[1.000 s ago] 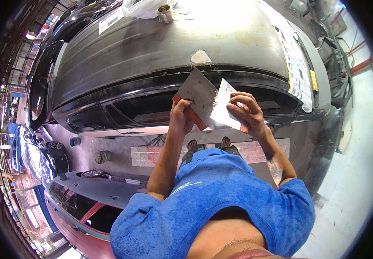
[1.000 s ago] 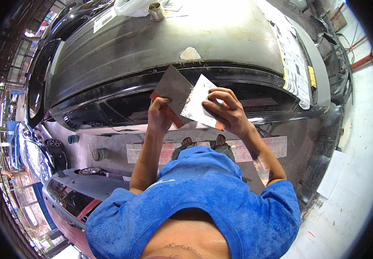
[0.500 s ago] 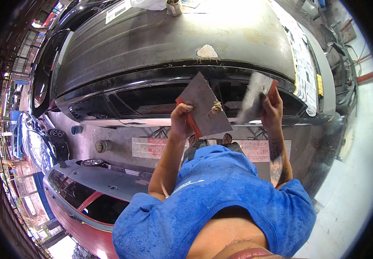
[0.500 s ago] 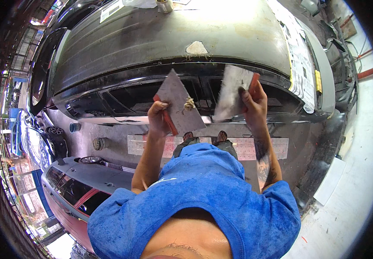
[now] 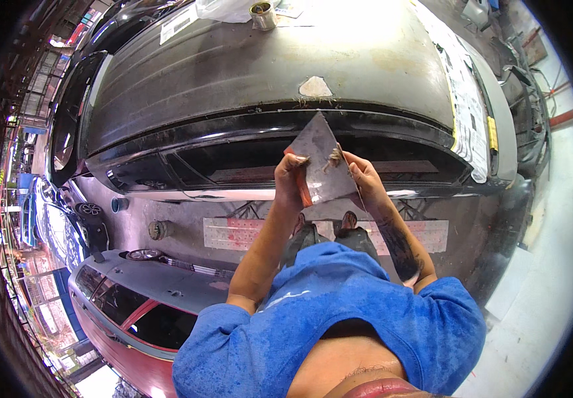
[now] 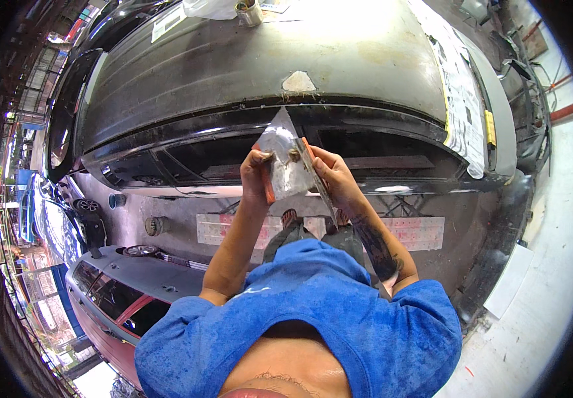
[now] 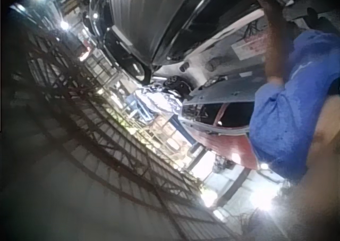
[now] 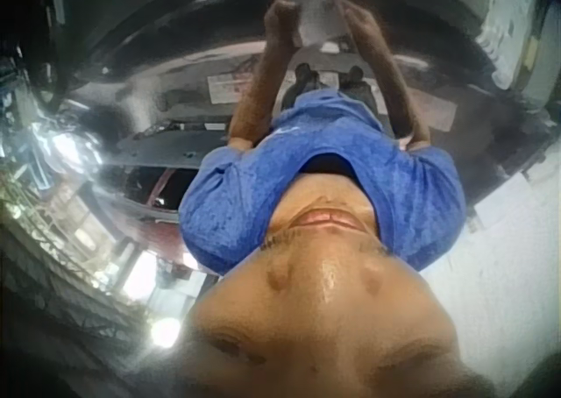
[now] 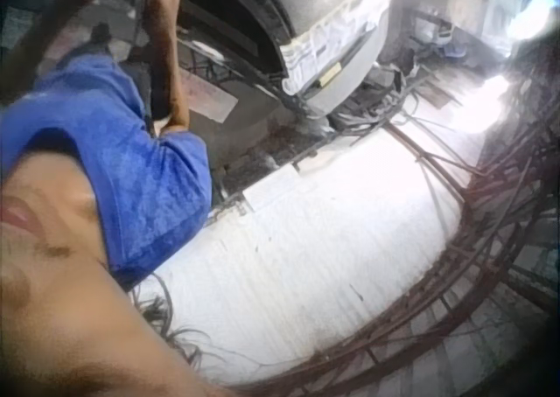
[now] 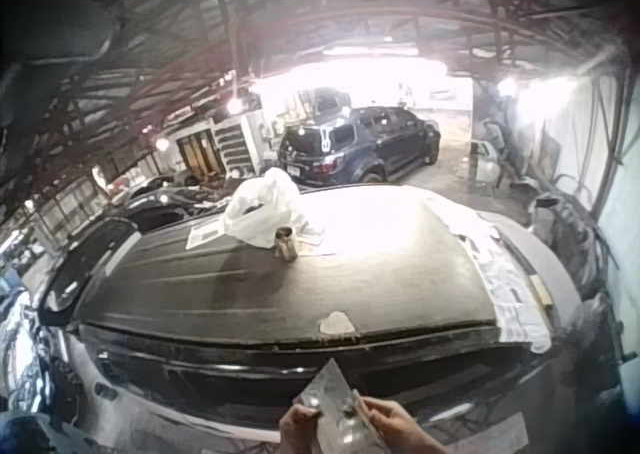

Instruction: The person applies body filler to a car hood using a putty knife and a brush, smoothing the material across the surface. The person scrapes excess filler and spreads it evenly over the hood.

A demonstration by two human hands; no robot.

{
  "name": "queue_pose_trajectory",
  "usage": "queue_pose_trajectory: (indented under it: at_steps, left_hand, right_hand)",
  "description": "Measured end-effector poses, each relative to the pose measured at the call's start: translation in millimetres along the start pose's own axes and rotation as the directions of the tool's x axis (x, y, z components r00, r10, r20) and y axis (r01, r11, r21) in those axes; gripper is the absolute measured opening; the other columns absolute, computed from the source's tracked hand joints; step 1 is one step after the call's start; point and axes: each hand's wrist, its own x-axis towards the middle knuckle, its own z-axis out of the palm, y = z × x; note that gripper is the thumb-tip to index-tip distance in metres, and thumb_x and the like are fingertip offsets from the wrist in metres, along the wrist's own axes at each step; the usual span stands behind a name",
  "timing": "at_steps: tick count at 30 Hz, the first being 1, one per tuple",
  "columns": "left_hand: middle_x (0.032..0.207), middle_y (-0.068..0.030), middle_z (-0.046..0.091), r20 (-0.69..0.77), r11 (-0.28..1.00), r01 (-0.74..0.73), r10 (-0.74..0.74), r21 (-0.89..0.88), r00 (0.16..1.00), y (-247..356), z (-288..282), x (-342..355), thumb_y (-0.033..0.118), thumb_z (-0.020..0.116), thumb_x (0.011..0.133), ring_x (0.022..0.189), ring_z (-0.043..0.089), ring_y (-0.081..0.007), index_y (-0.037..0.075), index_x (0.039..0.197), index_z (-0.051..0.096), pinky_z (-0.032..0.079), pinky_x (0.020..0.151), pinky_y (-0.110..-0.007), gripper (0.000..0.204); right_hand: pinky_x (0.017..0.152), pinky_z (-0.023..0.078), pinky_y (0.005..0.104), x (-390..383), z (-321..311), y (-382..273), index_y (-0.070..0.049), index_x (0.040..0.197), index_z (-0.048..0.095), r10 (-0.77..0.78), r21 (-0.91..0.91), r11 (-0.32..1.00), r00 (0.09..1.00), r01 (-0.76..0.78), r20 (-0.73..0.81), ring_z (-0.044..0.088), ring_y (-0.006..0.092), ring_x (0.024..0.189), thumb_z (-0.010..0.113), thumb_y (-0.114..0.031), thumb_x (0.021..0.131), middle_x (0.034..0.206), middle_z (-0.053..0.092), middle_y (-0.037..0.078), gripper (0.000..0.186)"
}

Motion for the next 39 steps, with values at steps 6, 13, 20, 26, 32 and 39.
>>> queue_pose_trajectory:
  at_steps: [6,13,20,26,32,39]
  left_hand:
    - [0.096,-0.0209,0.068,-0.010,0.971,-0.056,0.055,-0.231,0.998,91,-31,91,0.015,0.047,0.085,0.094,0.067,-0.0327,-0.006,0.103,0.061,0.053,0.090,-0.049,0.031]
    - [0.091,-0.0310,0.067,-0.173,0.856,-0.246,0.356,0.455,0.918,248,-66,286,0.024,0.034,0.088,0.092,0.067,-0.0386,-0.016,0.091,0.059,0.055,0.088,-0.049,0.047]
    - [0.112,-0.0297,0.053,-0.301,0.729,-0.546,0.675,0.414,0.673,336,-64,431,0.000,0.041,0.087,0.106,0.058,-0.0508,-0.011,0.118,0.035,0.052,0.085,-0.070,0.034]
    - [0.108,-0.0253,0.061,-0.314,0.551,-0.548,0.826,0.630,0.469,394,-62,529,-0.008,0.049,0.081,0.083,0.068,-0.0413,-0.005,0.115,0.048,0.060,0.071,-0.062,0.034]
    - [0.067,-0.0189,0.064,0.540,-0.535,0.189,0.841,0.824,0.029,421,-83,612,0.016,0.058,0.085,0.065,0.064,-0.0406,0.003,0.072,0.063,0.050,0.058,-0.049,0.019]
    - [0.113,-0.0150,0.067,0.159,-0.862,0.373,0.445,0.343,0.881,382,-144,615,0.013,0.053,0.088,0.103,0.065,-0.0327,0.013,0.116,0.066,0.053,0.087,-0.041,0.031]
  right_hand:
    - [0.059,0.040,0.0208,104,-74,28,-0.004,0.112,0.060,-0.172,-0.108,0.985,0.829,0.135,-0.532,0.049,0.0043,0.070,0.064,-0.030,0.095,0.084,0.056,-0.004,0.031]
    - [0.079,0.047,0.0314,219,-204,55,0.006,0.116,0.055,-0.801,-0.789,0.595,0.192,0.156,-0.567,0.057,0.0179,0.088,0.068,-0.039,0.090,0.098,0.061,0.009,0.053]
    - [0.081,0.047,0.0349,239,-217,73,0.005,0.118,0.053,-0.888,-0.891,0.450,0.137,0.068,-0.438,0.060,0.0243,0.091,0.066,-0.036,0.092,0.102,0.062,0.015,0.051]
    - [0.082,0.049,0.0365,244,-210,80,0.003,0.124,0.050,-0.903,-0.914,0.403,0.140,-0.053,-0.407,0.063,0.0311,0.097,0.064,-0.031,0.094,0.109,0.062,0.019,0.048]
    - [0.082,0.050,0.0366,245,-210,84,0.002,0.125,0.050,-0.882,-0.894,0.423,0.157,-0.149,-0.443,0.064,0.0314,0.095,0.066,-0.035,0.092,0.108,0.063,0.020,0.053]
    - [0.073,0.051,0.0347,240,-213,87,0.000,0.120,0.051,-0.850,-0.866,0.432,0.206,-0.253,-0.484,0.066,0.0261,0.081,0.067,-0.038,0.090,0.094,0.065,0.015,0.051]
